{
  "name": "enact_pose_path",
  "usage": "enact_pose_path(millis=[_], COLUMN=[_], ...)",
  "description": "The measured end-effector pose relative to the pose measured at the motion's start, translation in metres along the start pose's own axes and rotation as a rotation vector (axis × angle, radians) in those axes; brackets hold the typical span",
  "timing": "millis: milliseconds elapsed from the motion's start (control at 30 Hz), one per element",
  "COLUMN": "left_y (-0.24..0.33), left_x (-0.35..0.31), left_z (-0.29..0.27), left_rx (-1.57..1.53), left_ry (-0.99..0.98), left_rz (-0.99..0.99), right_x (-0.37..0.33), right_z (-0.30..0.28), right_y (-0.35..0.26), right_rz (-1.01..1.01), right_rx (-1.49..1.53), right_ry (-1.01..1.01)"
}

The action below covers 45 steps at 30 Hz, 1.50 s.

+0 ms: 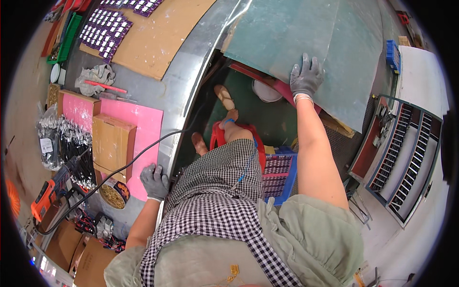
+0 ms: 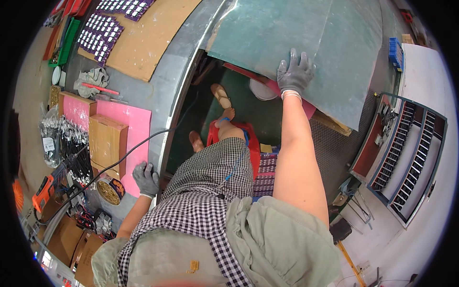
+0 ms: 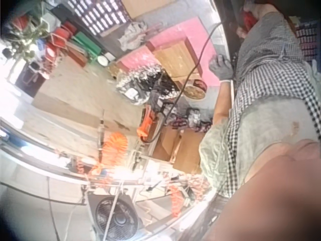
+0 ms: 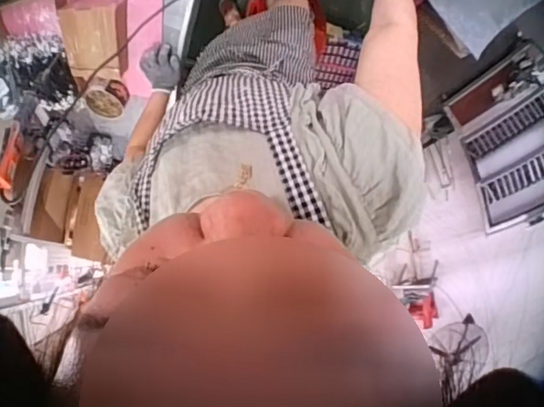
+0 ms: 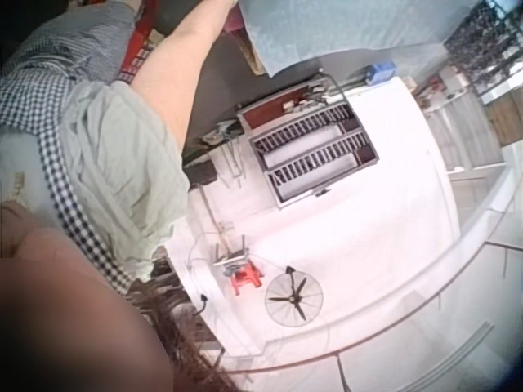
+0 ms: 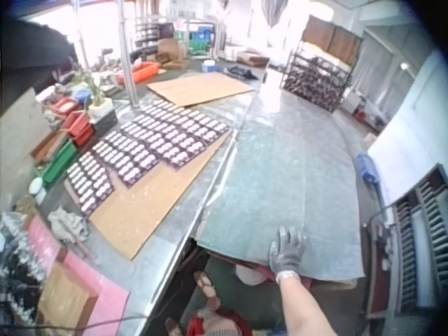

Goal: Use an electric screwdriver to fasten screws into a battery pack assembly.

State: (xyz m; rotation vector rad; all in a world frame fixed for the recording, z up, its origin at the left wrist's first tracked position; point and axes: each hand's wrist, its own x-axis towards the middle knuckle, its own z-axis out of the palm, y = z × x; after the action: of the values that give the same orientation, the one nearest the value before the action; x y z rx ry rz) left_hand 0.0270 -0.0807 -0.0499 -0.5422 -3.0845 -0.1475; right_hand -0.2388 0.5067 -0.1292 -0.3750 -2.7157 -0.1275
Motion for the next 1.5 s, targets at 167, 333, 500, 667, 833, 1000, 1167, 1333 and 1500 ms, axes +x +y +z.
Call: enact_pose_path(millis=[167, 333, 500, 667, 833, 1000, 1167, 1333, 1500], left_y=[0.001, 0.001, 0.004, 0.004, 0.003, 0.002, 0.003, 0.003, -0.002], left_x=[0.004, 0.005, 0.007, 0.006, 0.006, 0.003, 0.008, 0.012, 0.003], left_z=[-0.002, -0.002, -0.004, -0.004, -0.004, -0.004, -0.006, -0.009, 0.002], left_rx=[-0.031, -0.031, 0.003, 0.001, -0.015, -0.005, -0.029, -0.042, -0.006], left_ry=[-0.003, -0.01, 0.015, 0.021, 0.008, 0.001, -0.011, 0.0, 0.057], left_rz=[-0.007, -0.005, -0.002, -0.011, -0.019, -0.026, -0.023, -0.012, -0.009], right_x=[0.002, 0.004, 0.001, 0.004, 0.002, 0.006, 0.003, 0.007, 0.012], right_z=[-0.003, -0.002, 0.002, -0.006, -0.004, -0.006, -0.007, -0.012, -0.018], right_y=[0.0, 0.0, 0.003, -0.002, 0.001, -0.003, 0.0, 0.0, -0.007], right_rz=[-0.008, -0.001, 0.013, 0.002, 0.03, 0.027, 0.024, 0.008, 0.031], right_rx=[0.022, 0.019, 0.054, 0.052, 0.052, 0.047, 0.051, 0.007, 0.073], right_ry=[0.0, 0.009, -0.046, -0.03, -0.042, -0.055, -0.053, -0.018, -0.099])
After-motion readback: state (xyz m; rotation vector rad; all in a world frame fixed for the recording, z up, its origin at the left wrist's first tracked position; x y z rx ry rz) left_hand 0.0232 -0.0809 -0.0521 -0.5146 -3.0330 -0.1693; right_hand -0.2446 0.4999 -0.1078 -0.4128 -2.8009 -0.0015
